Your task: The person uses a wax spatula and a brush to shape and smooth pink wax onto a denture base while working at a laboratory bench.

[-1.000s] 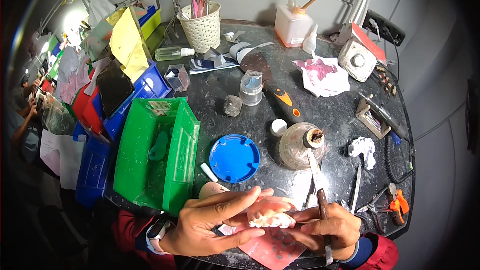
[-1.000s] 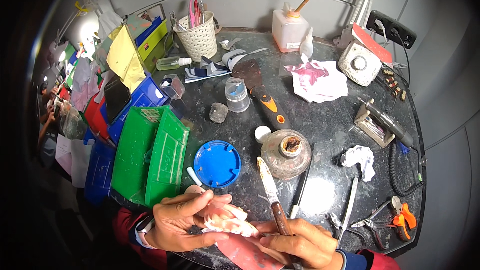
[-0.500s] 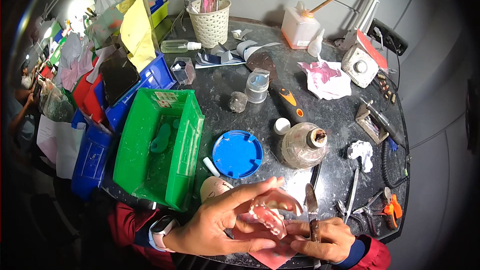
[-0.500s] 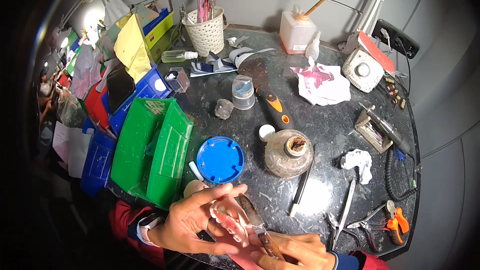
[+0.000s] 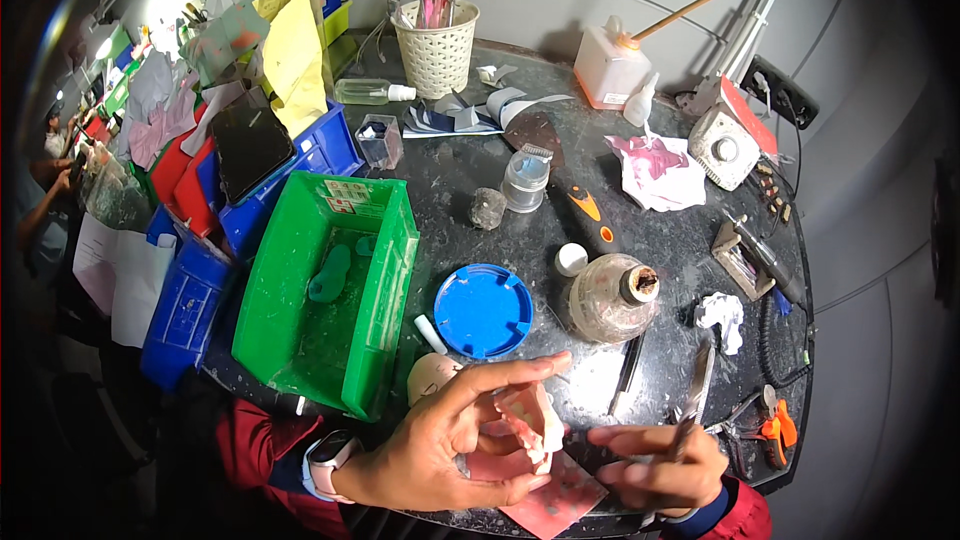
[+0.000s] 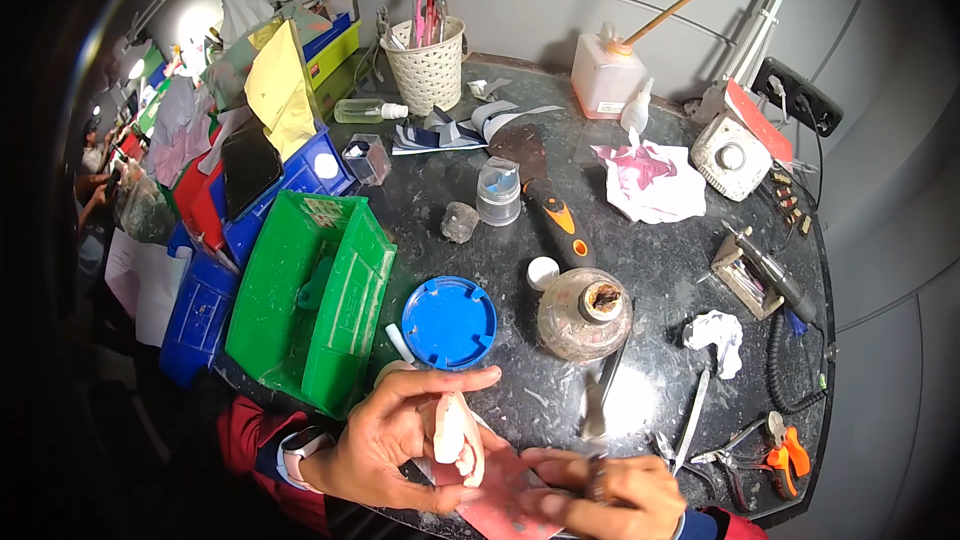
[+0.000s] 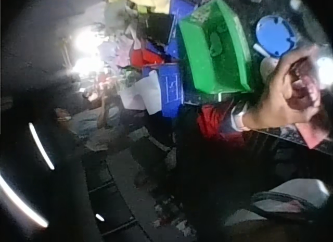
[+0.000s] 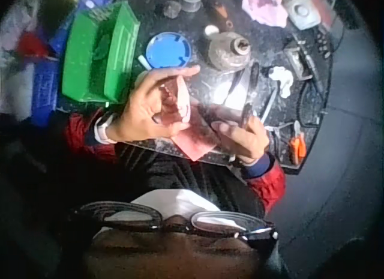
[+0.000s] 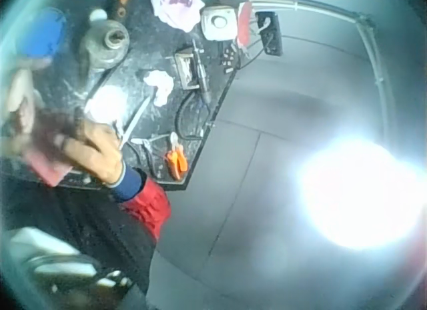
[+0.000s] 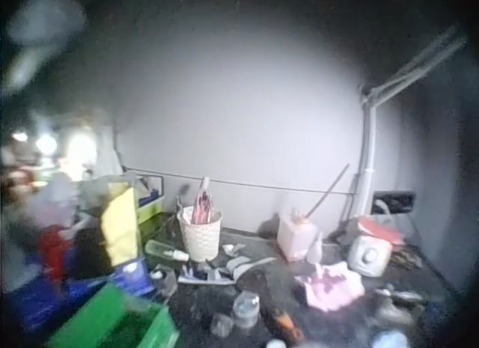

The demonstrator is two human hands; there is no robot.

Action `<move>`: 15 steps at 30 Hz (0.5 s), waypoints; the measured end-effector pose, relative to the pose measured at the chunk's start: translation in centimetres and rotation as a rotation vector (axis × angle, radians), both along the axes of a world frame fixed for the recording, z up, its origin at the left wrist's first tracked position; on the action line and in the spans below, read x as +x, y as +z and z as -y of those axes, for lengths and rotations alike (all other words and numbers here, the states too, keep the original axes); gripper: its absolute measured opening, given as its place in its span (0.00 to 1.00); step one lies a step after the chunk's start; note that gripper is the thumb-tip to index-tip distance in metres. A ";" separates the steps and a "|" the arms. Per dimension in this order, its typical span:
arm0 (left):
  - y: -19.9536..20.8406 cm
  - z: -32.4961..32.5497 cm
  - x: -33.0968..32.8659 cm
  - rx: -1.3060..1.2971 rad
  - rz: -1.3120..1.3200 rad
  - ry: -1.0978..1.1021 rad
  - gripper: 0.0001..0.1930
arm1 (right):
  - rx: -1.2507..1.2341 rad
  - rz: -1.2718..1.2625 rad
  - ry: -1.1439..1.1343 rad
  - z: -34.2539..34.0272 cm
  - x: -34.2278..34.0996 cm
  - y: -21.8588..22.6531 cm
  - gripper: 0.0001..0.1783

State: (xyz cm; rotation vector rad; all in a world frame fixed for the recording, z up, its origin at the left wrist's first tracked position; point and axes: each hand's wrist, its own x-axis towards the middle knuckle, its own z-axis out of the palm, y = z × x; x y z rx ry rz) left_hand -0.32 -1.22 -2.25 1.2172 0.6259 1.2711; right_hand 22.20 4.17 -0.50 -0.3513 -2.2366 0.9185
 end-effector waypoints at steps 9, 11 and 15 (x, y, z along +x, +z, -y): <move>0.1 0.2 -0.1 0.010 -0.001 -0.016 0.39 | 0.078 -0.360 -0.644 -3.5 -1.2 -1.1 0.24; 0.2 0.1 -0.1 0.004 0.000 -0.021 0.39 | -0.070 -0.489 -0.702 -3.9 -1.5 -0.9 0.27; 0.3 0.1 -0.1 -0.008 -0.027 -0.011 0.39 | -0.200 -0.544 -0.752 -4.8 -1.3 -1.2 0.25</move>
